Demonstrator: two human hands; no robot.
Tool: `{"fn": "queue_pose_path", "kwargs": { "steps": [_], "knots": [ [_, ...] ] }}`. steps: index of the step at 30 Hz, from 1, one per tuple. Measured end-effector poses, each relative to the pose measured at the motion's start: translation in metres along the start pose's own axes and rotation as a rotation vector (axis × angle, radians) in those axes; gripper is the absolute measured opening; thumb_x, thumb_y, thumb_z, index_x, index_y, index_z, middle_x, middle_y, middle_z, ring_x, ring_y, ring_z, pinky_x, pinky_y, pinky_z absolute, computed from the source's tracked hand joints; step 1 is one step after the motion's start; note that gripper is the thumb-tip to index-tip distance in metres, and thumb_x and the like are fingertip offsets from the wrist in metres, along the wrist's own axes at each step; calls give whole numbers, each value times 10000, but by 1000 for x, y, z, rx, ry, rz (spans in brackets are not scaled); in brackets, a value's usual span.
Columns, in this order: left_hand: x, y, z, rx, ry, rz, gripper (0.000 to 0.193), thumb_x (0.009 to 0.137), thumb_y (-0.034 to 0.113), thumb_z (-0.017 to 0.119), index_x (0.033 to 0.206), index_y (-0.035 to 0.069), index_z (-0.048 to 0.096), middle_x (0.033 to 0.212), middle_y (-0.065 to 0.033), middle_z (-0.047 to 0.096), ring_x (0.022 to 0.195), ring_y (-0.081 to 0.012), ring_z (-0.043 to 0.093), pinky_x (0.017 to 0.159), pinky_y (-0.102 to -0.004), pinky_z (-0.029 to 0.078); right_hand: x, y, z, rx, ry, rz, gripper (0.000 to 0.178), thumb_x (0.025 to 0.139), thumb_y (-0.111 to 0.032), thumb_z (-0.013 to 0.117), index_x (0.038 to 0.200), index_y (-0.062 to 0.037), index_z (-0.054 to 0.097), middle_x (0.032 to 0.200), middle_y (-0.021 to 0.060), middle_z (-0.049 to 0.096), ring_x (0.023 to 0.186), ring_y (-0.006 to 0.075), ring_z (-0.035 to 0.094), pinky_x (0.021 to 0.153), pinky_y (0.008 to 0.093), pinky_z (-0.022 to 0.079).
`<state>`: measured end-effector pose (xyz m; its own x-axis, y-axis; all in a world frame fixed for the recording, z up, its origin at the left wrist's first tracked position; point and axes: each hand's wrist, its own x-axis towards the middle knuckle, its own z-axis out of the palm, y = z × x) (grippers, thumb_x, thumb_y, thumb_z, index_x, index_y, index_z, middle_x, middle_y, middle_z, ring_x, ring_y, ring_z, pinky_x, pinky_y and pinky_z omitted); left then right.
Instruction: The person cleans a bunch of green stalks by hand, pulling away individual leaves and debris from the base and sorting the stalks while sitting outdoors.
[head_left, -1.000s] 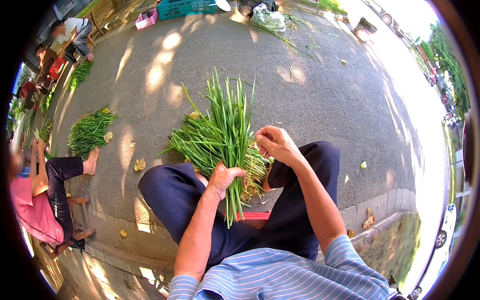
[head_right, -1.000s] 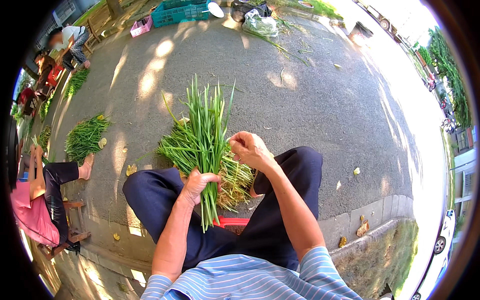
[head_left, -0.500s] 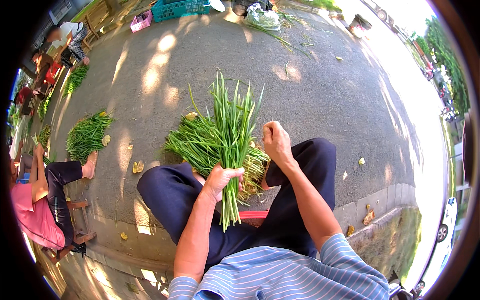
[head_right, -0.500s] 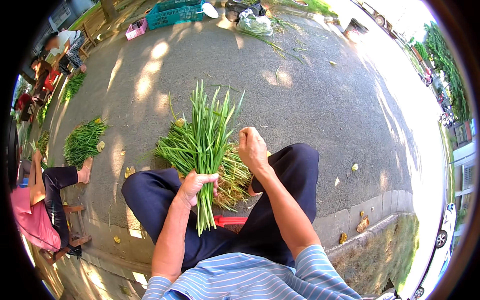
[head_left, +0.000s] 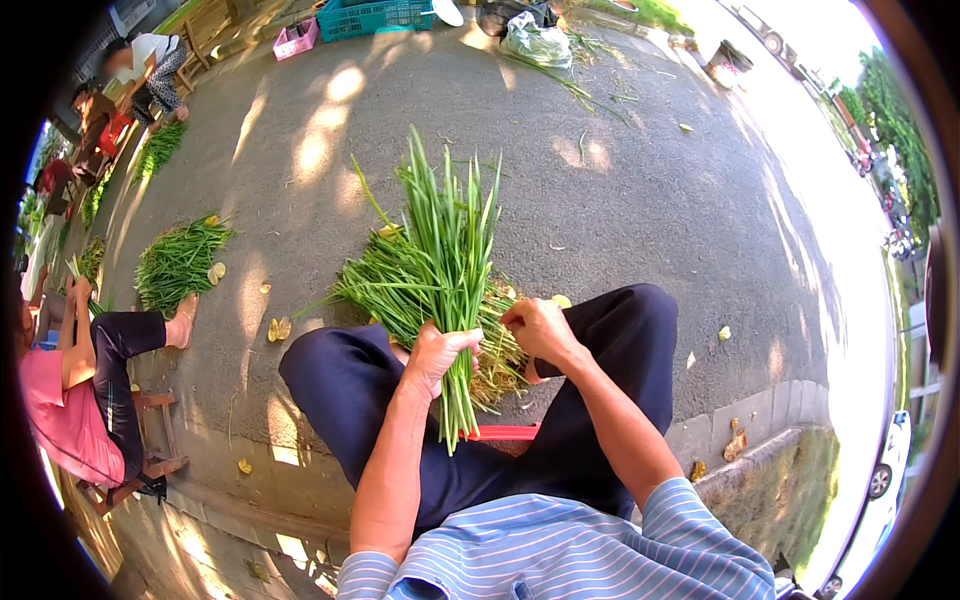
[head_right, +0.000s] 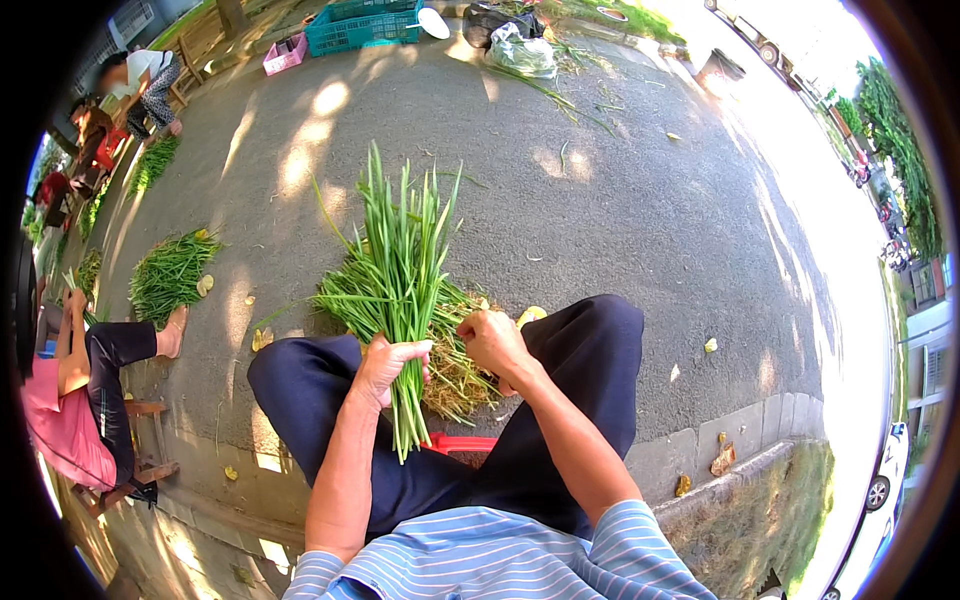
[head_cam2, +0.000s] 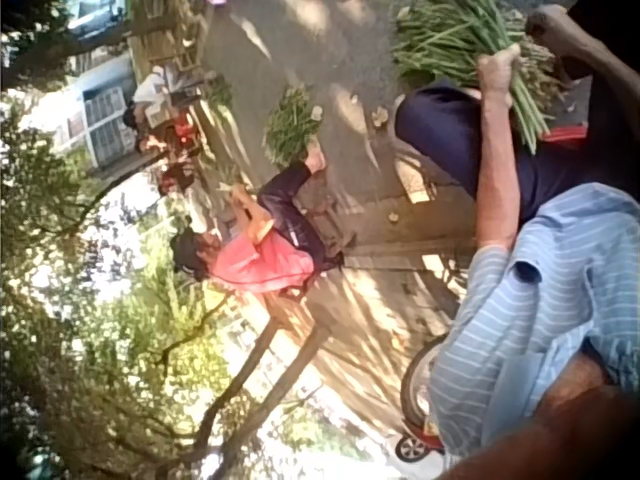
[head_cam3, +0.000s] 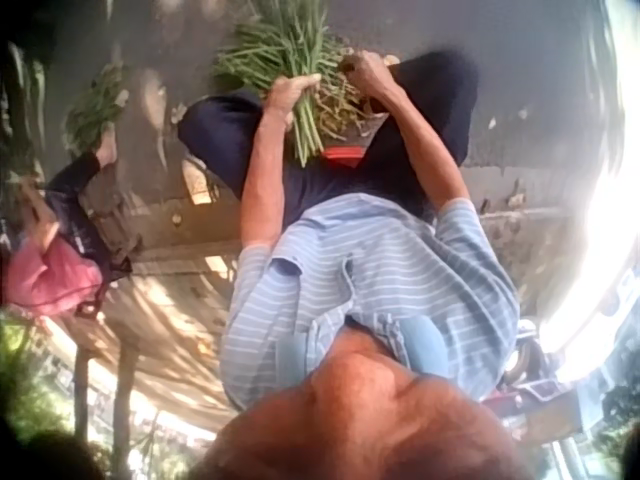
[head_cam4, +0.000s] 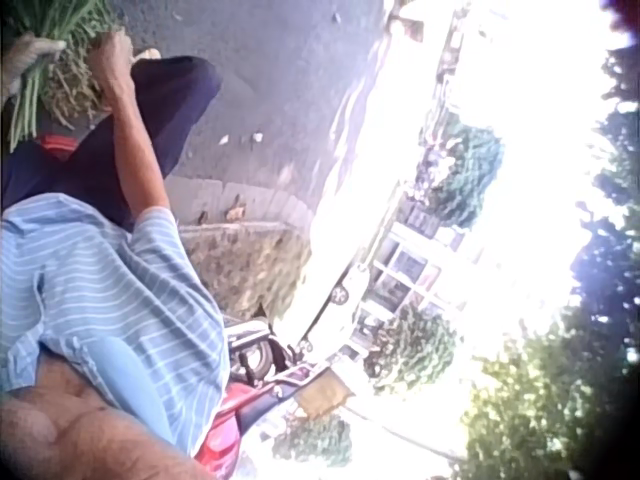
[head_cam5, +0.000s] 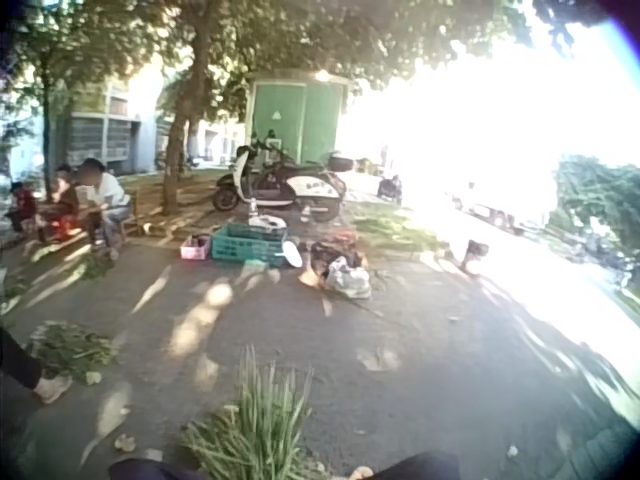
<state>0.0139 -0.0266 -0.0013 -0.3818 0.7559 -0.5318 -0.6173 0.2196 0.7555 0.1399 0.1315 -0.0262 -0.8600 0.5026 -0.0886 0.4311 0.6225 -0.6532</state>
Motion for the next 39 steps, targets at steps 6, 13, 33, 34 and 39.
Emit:
{"fn": "queue_pose_path", "kwargs": {
  "steps": [6, 13, 33, 34, 39],
  "knots": [
    [-5, 3, 6, 0, -15, 2, 107, 789, 79, 656, 869, 36, 601, 655, -40, 593, 528, -145, 584, 492, -296, 516, 9, -12, -24, 670, 92, 208, 211, 880, -153, 590, 965, 32, 644, 711, 65, 645, 632, 109, 609, 572, 270, 510],
    [-1, 3, 5, -24, -49, -21, 273, 795, 40, 645, 1060, 35, 580, 685, -49, 593, 546, -156, 585, 489, -308, 519, 11, -39, -50, 943, -39, 304, 244, 907, -234, 620, 955, 4, 624, 777, 33, 620, 675, 102, 594, 584, 239, 515],
    [1, -8, 13, 315, -59, 102, 141, 735, 47, 660, 850, 8, 588, 647, -49, 577, 501, -151, 556, 464, -293, 467, 49, -20, -49, 722, 86, 376, 280, 851, -267, 698, 900, 1, 634, 662, 0, 575, 494, 55, 496, 428, 209, 403],
    [1, -8, 12, 308, -66, 100, 141, 736, 47, 659, 851, 8, 588, 647, -48, 577, 502, -150, 556, 465, -293, 468, 50, -18, -49, 721, 67, 384, 273, 851, -267, 698, 888, -4, 636, 658, -2, 572, 486, 53, 492, 426, 208, 401],
    [0, -9, 11, 299, -78, 72, 137, 745, 54, 659, 854, 6, 590, 650, -48, 579, 511, -148, 558, 467, -291, 474, 51, -2, -47, 964, -2, 417, 210, 855, -241, 691, 852, -46, 612, 647, -24, 565, 466, 32, 487, 417, 187, 396]
  ]
}}
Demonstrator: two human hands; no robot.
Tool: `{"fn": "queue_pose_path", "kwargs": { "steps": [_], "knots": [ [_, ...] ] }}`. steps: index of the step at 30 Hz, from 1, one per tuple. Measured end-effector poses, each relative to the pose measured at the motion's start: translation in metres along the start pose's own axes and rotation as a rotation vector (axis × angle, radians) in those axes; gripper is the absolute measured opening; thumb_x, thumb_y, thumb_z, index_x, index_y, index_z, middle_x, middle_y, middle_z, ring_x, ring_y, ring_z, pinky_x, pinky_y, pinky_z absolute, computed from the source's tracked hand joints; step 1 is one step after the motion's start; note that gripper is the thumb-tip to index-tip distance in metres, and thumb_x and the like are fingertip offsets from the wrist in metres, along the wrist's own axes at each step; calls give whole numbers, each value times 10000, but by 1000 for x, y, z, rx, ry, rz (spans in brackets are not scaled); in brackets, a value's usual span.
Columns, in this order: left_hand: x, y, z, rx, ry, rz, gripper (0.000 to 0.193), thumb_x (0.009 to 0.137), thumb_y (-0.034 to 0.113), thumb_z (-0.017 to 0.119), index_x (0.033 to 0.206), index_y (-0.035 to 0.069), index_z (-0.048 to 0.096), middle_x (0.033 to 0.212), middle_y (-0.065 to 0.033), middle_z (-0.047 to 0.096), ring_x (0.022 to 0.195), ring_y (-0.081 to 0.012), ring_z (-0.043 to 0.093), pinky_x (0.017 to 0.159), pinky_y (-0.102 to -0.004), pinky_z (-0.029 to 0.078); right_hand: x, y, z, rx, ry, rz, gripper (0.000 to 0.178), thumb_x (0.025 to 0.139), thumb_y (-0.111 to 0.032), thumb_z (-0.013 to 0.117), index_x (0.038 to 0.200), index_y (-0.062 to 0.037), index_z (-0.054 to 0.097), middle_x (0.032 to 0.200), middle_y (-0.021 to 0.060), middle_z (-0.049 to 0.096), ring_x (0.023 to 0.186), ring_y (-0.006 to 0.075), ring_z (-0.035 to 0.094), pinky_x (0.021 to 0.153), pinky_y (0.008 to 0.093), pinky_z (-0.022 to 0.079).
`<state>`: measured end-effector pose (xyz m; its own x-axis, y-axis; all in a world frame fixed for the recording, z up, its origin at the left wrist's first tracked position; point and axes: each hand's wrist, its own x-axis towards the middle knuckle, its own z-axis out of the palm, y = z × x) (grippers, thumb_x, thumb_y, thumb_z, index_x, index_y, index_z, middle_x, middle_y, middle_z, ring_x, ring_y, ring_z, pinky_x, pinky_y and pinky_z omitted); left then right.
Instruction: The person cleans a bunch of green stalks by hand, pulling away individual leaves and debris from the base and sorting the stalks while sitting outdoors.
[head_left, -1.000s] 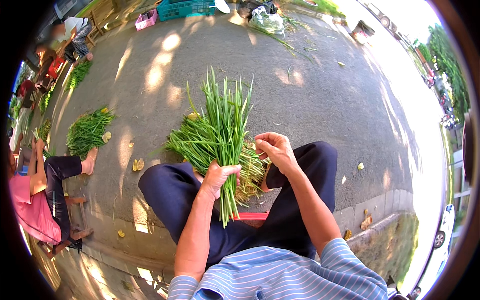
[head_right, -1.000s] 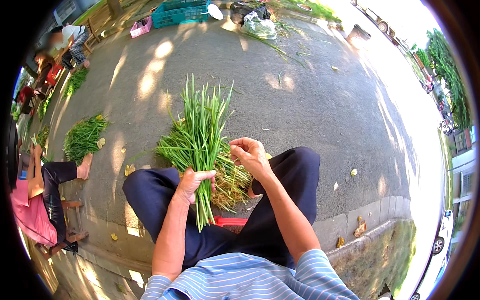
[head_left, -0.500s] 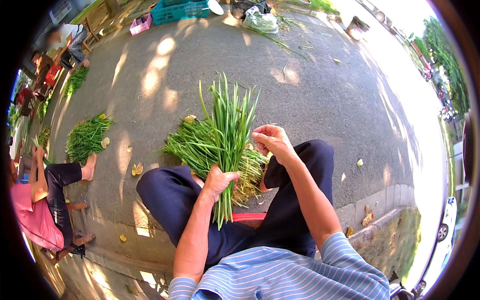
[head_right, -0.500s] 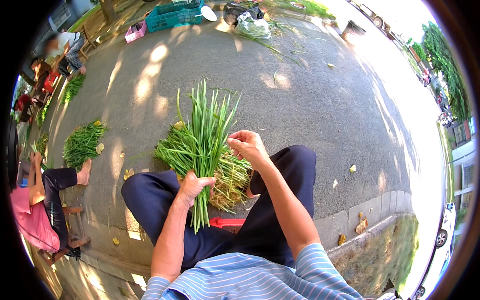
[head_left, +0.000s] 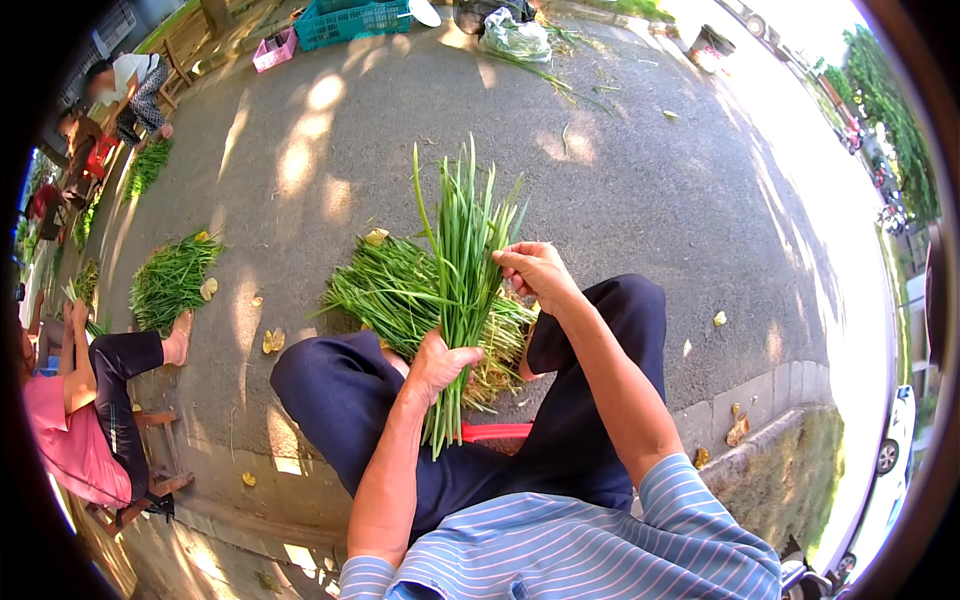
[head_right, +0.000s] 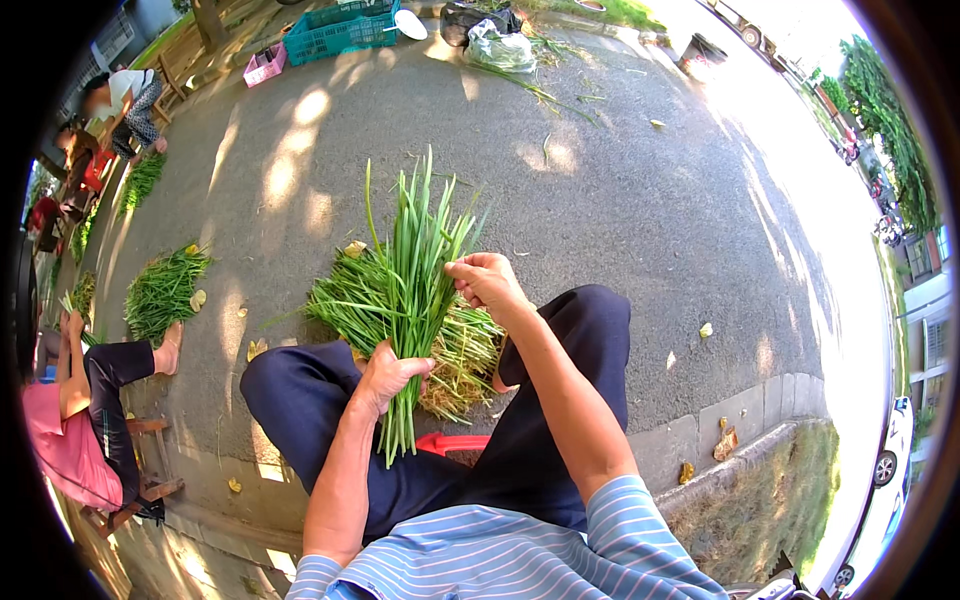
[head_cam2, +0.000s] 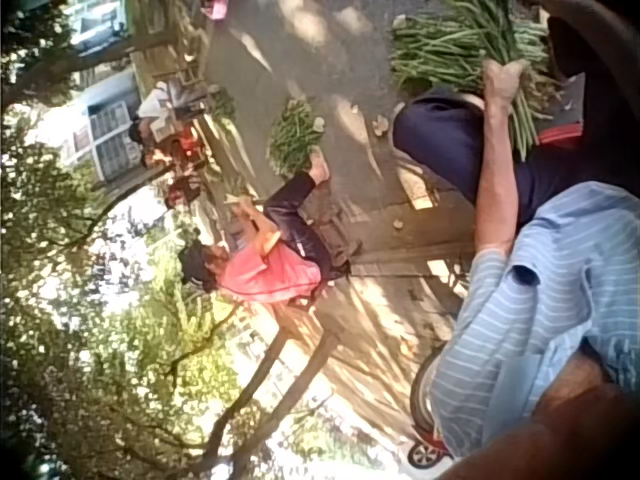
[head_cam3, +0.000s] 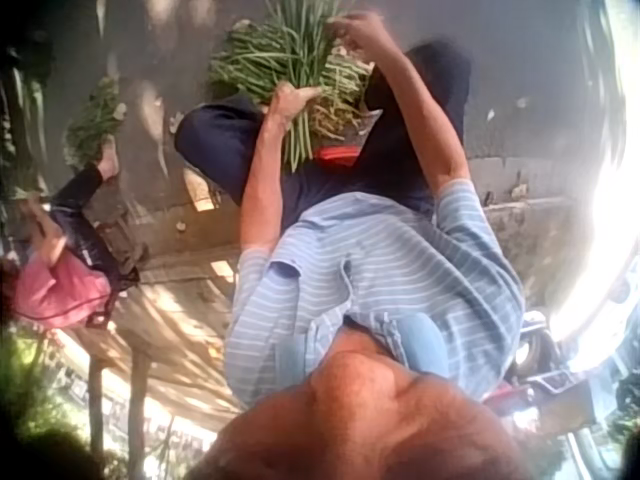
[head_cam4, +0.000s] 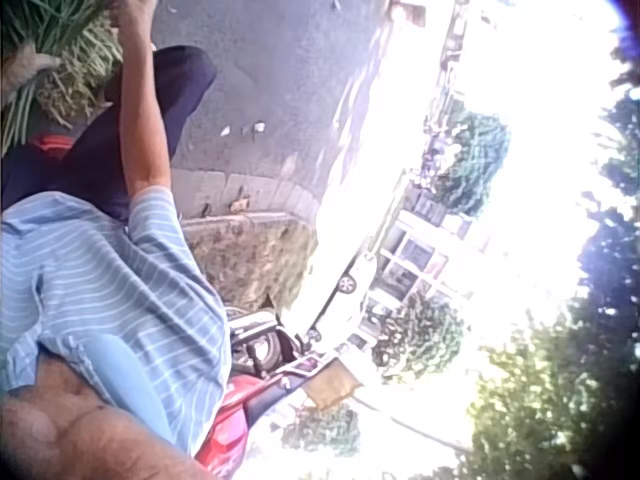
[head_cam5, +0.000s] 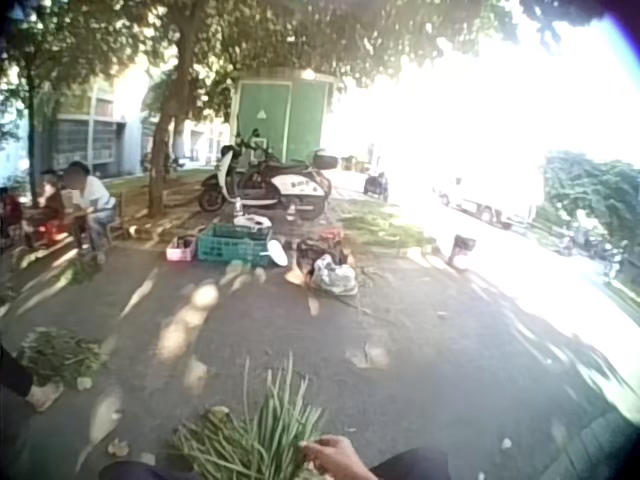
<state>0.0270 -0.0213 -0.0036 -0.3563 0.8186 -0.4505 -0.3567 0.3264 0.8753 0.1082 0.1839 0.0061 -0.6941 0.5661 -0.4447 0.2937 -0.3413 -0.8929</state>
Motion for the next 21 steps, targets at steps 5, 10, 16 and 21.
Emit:
{"fn": "queue_pose_path", "kwargs": {
  "steps": [5, 10, 16, 21],
  "knots": [
    [0, -1, 0, -28, 3, -27, 121, 758, 58, 657, 845, 3, 594, 653, -54, 587, 507, -149, 564, 463, -287, 475, -5, -2, -2, 170, -7, 44, 166, 867, -214, 673, 855, -75, 582, 650, -42, 571, 468, 17, 495, 413, 165, 398],
    [0, 2, 0, -46, -4, -57, 113, 758, 52, 657, 839, 6, 594, 648, -57, 589, 491, -152, 565, 454, -287, 473, -7, -1, -2, -90, 163, -130, 277, 837, -276, 709, 907, -41, 580, 664, -16, 574, 506, 64, 533, 447, 211, 430],
    [0, 4, 5, 33, 68, -33, 179, 724, 36, 635, 890, 0, 575, 640, -40, 574, 509, -147, 559, 481, -302, 464, -58, -9, 56, -1042, 228, -699, 571, 736, -406, 781, 1058, 6, 552, 748, 48, 596, 709, 179, 607, 635, 319, 507],
    [9, -12, 6, 178, 132, 121, 242, 673, 36, 639, 901, -19, 577, 673, -20, 575, 560, -121, 537, 523, -286, 446, -16, 6, 44, -370, 153, -150, 372, 779, -327, 735, 896, 17, 658, 704, 113, 638, 567, 189, 605, 520, 330, 502]
  ]
}}
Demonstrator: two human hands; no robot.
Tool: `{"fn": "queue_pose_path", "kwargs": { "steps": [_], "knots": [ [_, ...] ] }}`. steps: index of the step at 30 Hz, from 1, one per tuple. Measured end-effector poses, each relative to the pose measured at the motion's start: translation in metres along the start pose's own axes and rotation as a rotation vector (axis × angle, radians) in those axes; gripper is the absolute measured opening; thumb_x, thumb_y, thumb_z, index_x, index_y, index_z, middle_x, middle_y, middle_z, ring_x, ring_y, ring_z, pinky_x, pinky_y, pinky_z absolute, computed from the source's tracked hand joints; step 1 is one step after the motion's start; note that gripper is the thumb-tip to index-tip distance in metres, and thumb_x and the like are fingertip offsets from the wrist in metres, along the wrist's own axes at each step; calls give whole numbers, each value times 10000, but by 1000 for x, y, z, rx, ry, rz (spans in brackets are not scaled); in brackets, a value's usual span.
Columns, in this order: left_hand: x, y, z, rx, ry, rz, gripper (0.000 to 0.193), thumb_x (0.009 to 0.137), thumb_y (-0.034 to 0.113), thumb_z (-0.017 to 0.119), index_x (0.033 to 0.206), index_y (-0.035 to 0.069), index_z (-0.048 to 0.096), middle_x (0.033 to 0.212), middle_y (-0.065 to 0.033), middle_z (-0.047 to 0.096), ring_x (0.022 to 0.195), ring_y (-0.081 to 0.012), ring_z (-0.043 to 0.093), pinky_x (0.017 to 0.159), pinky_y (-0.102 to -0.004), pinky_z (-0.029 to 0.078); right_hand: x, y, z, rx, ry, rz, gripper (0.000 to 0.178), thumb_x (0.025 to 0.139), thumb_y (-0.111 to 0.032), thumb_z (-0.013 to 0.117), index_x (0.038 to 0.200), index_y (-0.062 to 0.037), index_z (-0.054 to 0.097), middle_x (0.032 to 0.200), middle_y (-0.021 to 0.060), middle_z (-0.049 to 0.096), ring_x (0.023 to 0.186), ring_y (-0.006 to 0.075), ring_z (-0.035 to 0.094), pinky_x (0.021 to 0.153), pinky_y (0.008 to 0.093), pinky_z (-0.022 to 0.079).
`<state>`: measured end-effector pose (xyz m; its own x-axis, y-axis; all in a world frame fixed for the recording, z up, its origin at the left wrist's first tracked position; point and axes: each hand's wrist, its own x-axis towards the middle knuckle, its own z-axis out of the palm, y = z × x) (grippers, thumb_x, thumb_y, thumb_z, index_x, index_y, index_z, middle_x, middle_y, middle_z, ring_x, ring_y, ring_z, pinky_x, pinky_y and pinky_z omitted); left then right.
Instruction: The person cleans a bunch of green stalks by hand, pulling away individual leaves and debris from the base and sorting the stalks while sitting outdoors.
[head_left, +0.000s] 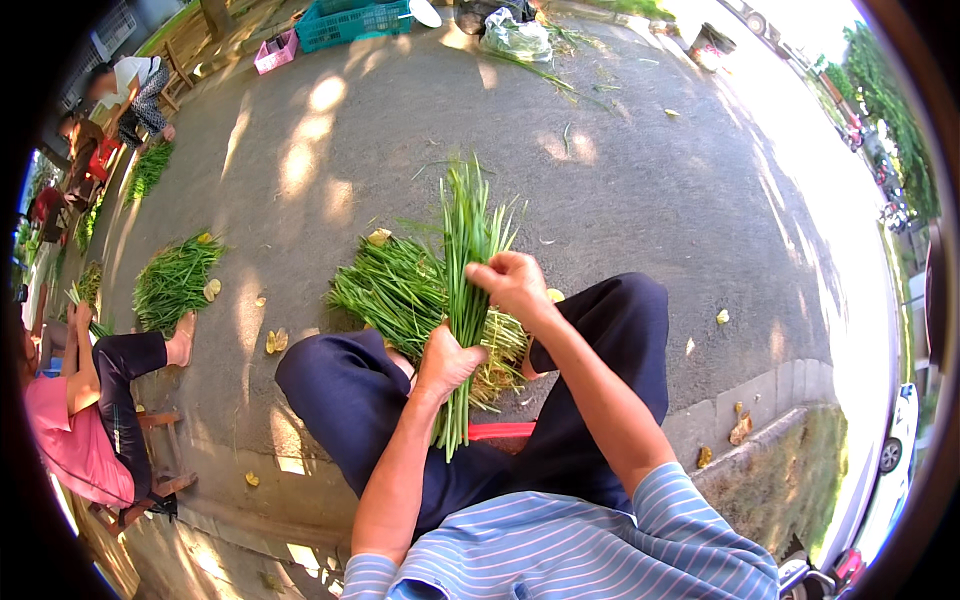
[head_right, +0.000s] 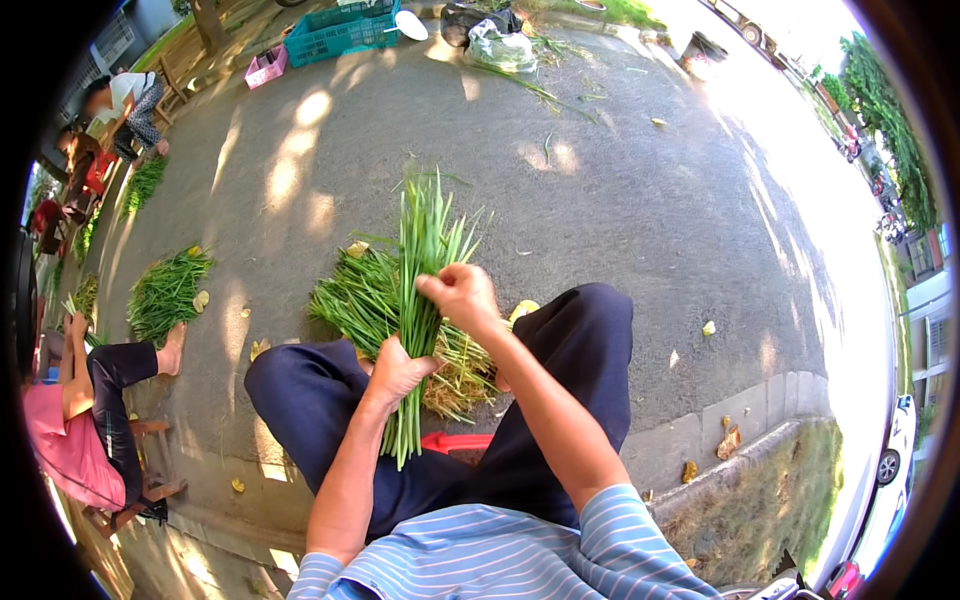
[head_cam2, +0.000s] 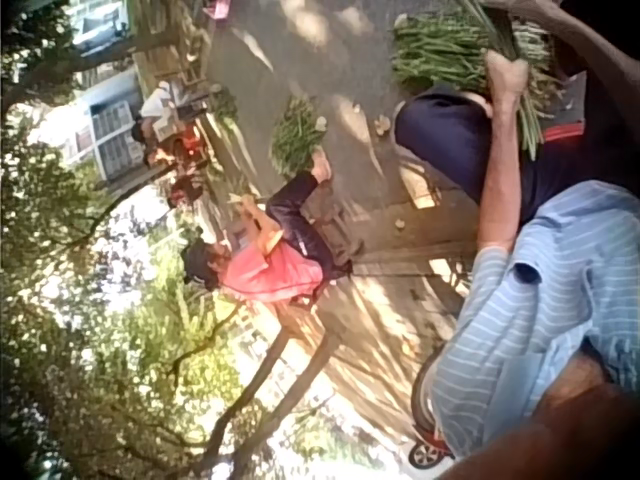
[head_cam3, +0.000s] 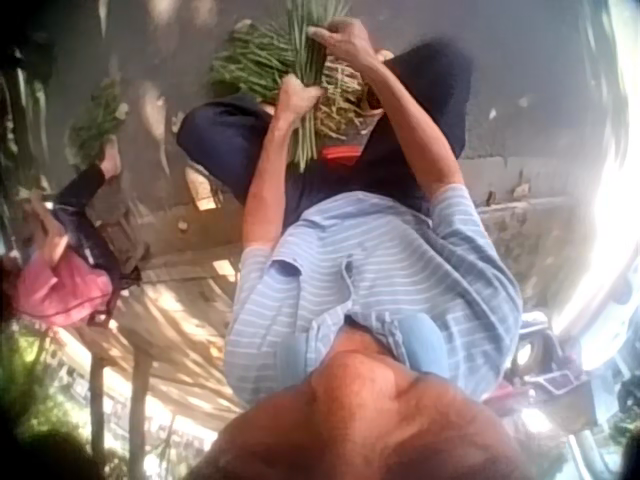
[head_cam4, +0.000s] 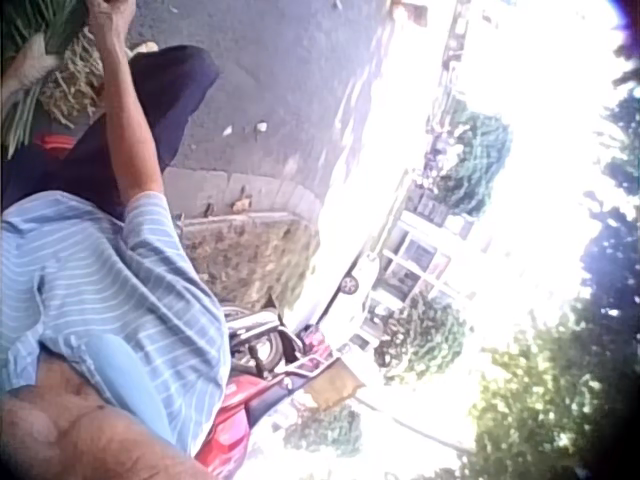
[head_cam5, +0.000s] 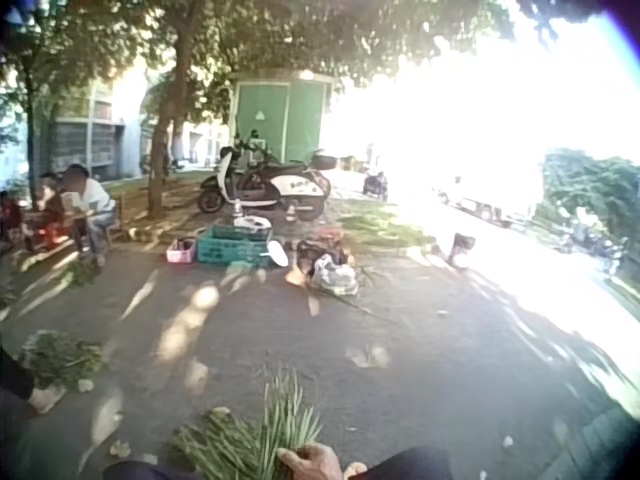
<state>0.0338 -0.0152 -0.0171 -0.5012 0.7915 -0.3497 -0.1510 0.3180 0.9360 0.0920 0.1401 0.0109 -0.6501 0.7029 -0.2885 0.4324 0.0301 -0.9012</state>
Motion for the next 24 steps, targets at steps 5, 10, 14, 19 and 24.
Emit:
{"fn": "queue_pose_path", "kwargs": {
  "steps": [5, 10, 14, 19, 24],
  "knots": [
    [0, 4, 5, -118, -52, 14, 225, 692, 24, 699, 877, 14, 572, 691, -18, 572, 514, -122, 549, 458, -281, 457, 18, 24, -31, 489, 39, 170, 231, 840, -212, 710, 767, -54, 558, 601, -18, 512, 437, 60, 479, 366, 203, 375],
    [-3, 9, 8, -204, -64, -12, 223, 712, 25, 691, 900, 6, 573, 708, -40, 596, 518, -136, 566, 451, -280, 471, 21, 35, -42, 896, 351, 214, 253, 828, -222, 713, 944, -75, 542, 744, 20, 561, 579, 117, 561, 452, 251, 473],
    [0, 14, 1, -166, -83, -147, 288, 707, 2, 652, 986, -20, 586, 765, -43, 618, 603, -119, 586, 530, -268, 489, 4, 47, -33, 768, 166, 404, 460, 822, -379, 700, 1113, -70, 521, 876, 58, 572, 759, 155, 586, 607, 339, 525],
    [1, 10, 5, 56, 50, -15, 347, 719, 71, 657, 1042, -12, 563, 897, -148, 674, 787, -263, 666, 630, -356, 528, -44, 27, 6, 668, -491, 439, 730, 797, -597, 650, 1253, -52, 484, 1012, 73, 579, 849, 170, 579, 719, 364, 505],
    [-7, 12, 27, 769, 256, 110, 435, 693, 137, 673, 1067, 1, 498, 1019, -191, 576, 895, -419, 595, 733, -481, 519, -42, 22, 28, 779, -372, 331, 382, 739, -242, 791, 1012, -42, 613, 953, 82, 638, 877, 195, 605, 769, 367, 494]
  ]
}}
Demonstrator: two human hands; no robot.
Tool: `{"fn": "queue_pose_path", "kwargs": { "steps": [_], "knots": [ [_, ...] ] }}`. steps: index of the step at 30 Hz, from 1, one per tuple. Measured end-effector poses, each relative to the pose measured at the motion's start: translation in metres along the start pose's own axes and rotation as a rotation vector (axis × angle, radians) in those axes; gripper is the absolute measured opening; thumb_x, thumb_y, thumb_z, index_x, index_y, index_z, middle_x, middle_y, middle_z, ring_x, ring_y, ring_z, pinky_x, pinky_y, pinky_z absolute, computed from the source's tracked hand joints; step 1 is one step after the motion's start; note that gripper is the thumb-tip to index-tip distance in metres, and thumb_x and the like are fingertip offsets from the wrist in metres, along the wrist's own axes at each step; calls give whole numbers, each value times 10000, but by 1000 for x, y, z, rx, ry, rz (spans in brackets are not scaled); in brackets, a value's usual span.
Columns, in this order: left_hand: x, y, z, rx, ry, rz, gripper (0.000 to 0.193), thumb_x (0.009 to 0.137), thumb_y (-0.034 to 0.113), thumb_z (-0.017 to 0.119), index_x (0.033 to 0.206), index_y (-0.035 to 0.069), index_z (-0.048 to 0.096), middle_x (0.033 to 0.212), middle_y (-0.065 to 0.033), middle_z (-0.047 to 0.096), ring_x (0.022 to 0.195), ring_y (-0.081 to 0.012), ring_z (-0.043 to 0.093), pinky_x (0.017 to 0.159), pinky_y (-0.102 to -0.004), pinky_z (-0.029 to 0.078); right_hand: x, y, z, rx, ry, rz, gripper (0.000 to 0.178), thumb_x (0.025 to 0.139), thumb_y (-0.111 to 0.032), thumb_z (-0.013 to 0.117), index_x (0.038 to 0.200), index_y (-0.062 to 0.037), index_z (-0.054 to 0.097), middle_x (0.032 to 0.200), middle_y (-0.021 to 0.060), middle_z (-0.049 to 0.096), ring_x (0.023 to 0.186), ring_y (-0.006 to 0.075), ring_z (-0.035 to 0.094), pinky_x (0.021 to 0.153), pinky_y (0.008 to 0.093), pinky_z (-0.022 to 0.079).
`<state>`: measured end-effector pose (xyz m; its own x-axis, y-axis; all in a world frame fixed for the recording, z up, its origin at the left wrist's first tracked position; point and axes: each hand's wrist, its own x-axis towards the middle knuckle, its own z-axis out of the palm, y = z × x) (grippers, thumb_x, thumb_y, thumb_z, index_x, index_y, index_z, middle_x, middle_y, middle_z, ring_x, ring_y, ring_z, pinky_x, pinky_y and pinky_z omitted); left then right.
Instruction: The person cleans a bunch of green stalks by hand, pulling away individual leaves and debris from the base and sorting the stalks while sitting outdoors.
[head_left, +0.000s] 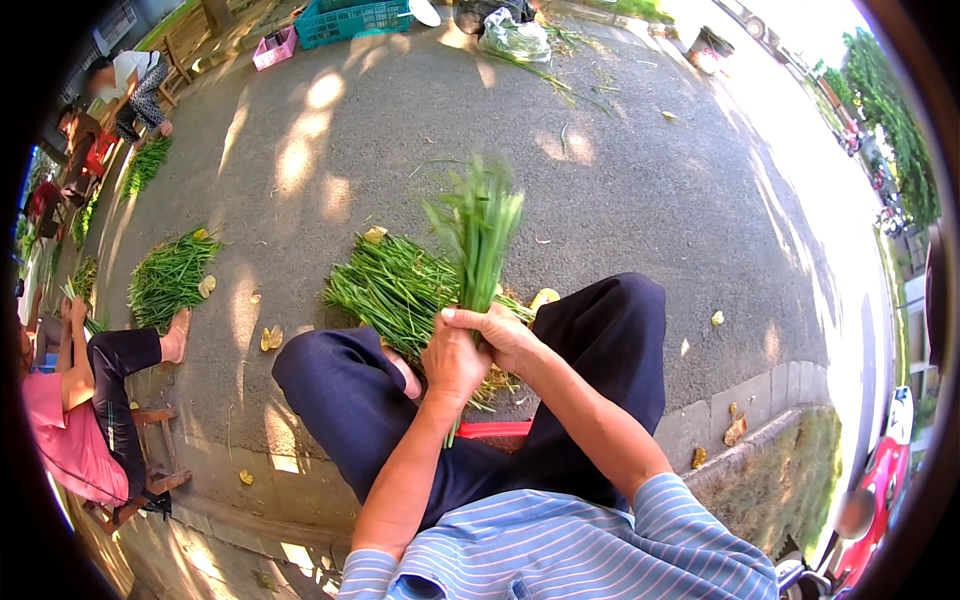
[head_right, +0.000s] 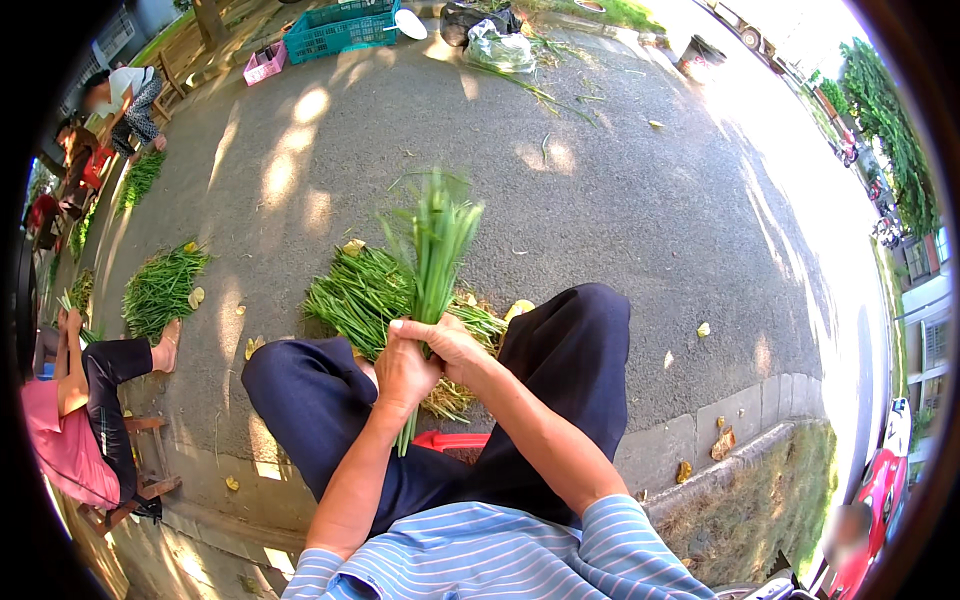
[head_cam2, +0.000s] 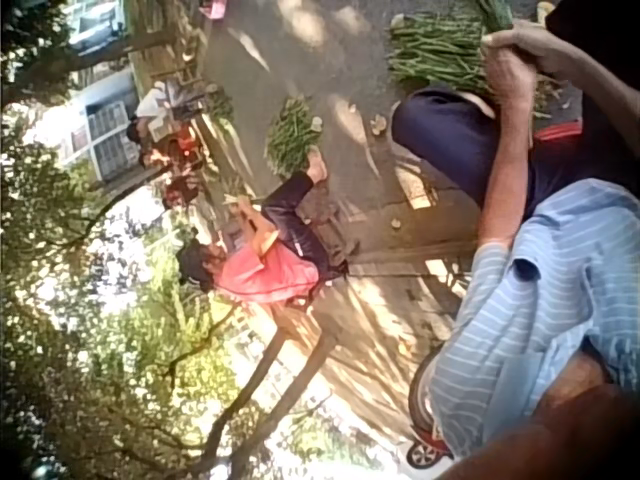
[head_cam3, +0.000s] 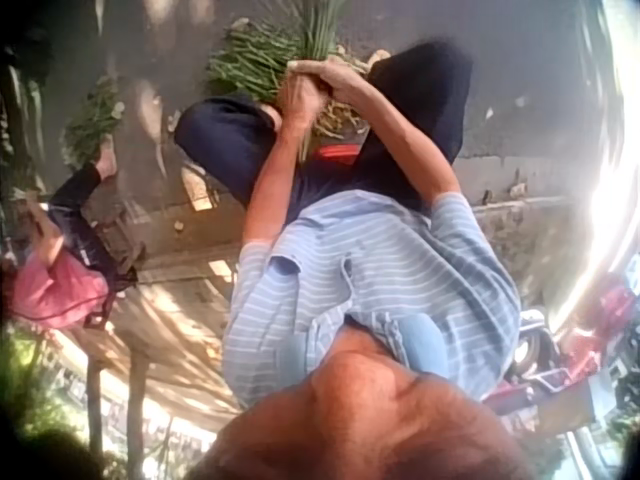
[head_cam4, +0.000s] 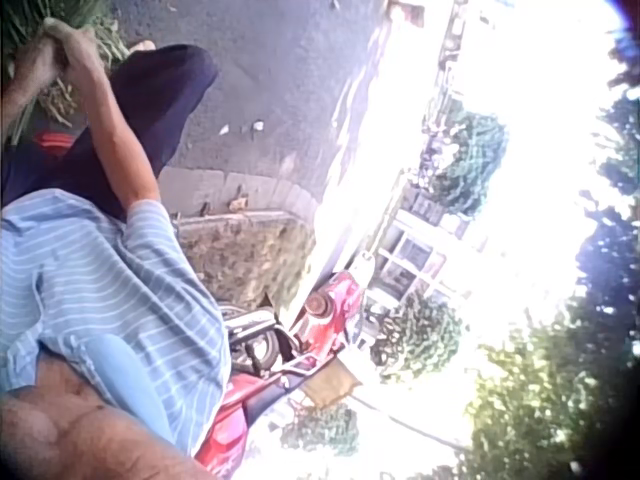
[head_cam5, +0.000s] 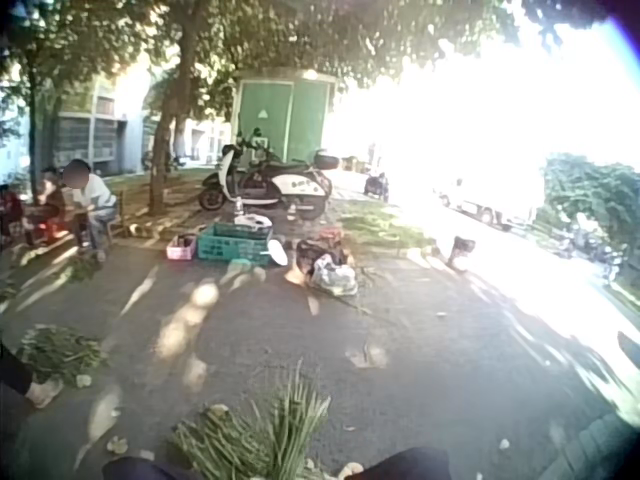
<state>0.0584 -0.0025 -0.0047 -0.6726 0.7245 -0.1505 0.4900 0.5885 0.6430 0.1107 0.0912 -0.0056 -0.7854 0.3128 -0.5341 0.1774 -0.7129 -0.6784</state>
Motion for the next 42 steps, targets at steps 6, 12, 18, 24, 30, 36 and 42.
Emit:
{"fn": "queue_pose_path", "kwargs": {
  "steps": [6, 12, 18, 24, 30, 36, 42],
  "knots": [
    [-11, 7, 9, -252, 71, 225, 901, 612, 101, 725, 1356, -15, 231, 1266, -206, 318, 1193, -373, 384, 1011, -421, 381, 9, -6, -19, 451, 30, 153, 166, 781, -58, 659, 942, -45, 620, 893, 105, 659, 826, 252, 640, 827, 412, 512],
    [-6, 8, -1, -566, 303, 265, 1062, 596, 117, 825, 1426, -2, 174, 1323, -198, 307, 1220, -307, 388, 894, -355, 485, 7, -20, -33, 585, -140, -162, 458, 765, -10, 631, 1202, -2, 492, 843, 97, 637, 808, 240, 626, 838, 448, 525],
    [2, -10, -16, -1084, -680, -86, 720, 710, 132, 804, 1291, -16, 405, 1030, -90, 589, 952, -193, 603, 835, -315, 519, 5, -14, -39, 724, -208, -173, 481, 765, -27, 620, 1229, -47, 491, 826, 78, 610, 800, 238, 614, 743, 413, 540],
    [2, -12, -17, -1230, -933, -203, 446, 756, 94, 730, 1140, -18, 532, 978, -147, 655, 893, -246, 663, 791, -379, 556, 7, -6, -37, 778, -232, -112, 451, 806, -102, 653, 1232, -76, 506, 802, 52, 610, 741, 208, 616, 699, 383, 550],
    [1, -16, -8, -1256, -917, -295, 283, 743, 37, 671, 994, -4, 546, 712, -62, 582, 510, -158, 576, 474, -271, 484, 4, -19, -32, 606, -178, -110, 441, 805, -103, 677, 1206, -72, 496, 822, 63, 623, 770, 210, 630, 716, 389, 559],
    [-6, -4, -25, -1152, -981, -197, 371, 726, 42, 693, 1057, -1, 531, 741, -60, 579, 523, -140, 560, 484, -261, 476, 1, -53, -45, 567, -113, -203, 402, 808, -105, 658, 1186, -64, 529, 819, 48, 611, 729, 181, 618, 699, 367, 557],
    [-13, 10, -26, -1344, -1002, -223, 441, 747, 39, 687, 1139, -9, 491, 800, -89, 611, 543, -154, 588, 510, -266, 503, -1, -65, -35, 519, -24, -139, 280, 823, -137, 665, 1066, -44, 565, 777, 61, 607, 689, 185, 616, 644, 366, 556]
  ]
}}
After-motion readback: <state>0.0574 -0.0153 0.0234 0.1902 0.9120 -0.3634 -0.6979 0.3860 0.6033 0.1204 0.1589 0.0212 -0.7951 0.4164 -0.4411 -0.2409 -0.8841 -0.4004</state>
